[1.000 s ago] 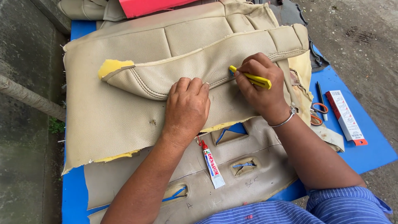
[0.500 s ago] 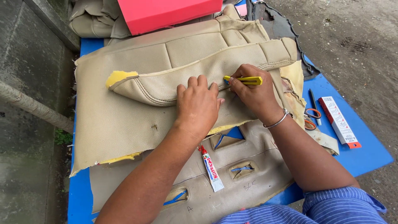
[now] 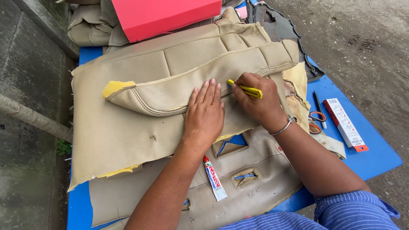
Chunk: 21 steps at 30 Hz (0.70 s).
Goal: Repairing a leather car seat cover by cutting seams, applying adhesive, and pressing pieces together
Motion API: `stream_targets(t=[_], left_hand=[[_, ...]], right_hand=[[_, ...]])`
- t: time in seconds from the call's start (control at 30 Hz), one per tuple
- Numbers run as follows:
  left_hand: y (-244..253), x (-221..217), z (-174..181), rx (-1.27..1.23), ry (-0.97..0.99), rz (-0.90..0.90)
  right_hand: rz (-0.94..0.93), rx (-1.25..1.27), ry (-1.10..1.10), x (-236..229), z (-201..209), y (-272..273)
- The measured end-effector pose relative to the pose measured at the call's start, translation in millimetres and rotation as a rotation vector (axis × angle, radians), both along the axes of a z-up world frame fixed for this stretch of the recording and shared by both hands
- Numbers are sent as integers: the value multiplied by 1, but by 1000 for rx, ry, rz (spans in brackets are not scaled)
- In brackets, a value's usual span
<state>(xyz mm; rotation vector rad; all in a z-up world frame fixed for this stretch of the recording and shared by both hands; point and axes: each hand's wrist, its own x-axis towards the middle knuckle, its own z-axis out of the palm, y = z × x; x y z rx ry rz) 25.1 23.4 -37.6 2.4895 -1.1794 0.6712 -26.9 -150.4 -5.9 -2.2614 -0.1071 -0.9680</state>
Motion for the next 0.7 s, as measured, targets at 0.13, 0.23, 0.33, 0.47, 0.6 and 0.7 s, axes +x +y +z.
stream_targets(t=[0.13, 0.23, 0.33, 0.47, 0.6, 0.7], left_hand=[[-1, 2, 0, -4, -28, 1], [-2, -3, -1, -17, -10, -8], [-3, -2, 4, -20, -9, -4], [-7, -3, -2, -73, -50, 7], [-4, -2, 1, -80, -79, 1], [-4, -2, -1, -95, -70, -1]], right_hand=[[-7, 99, -11, 1, 1, -25], [-24, 162, 15, -2, -3, -25], [18, 327, 53, -1, 5, -23], [66, 369, 29, -10, 12, -7], [77, 68, -32, -2, 1, -3], [-106, -13, -59, -7, 2, -33]])
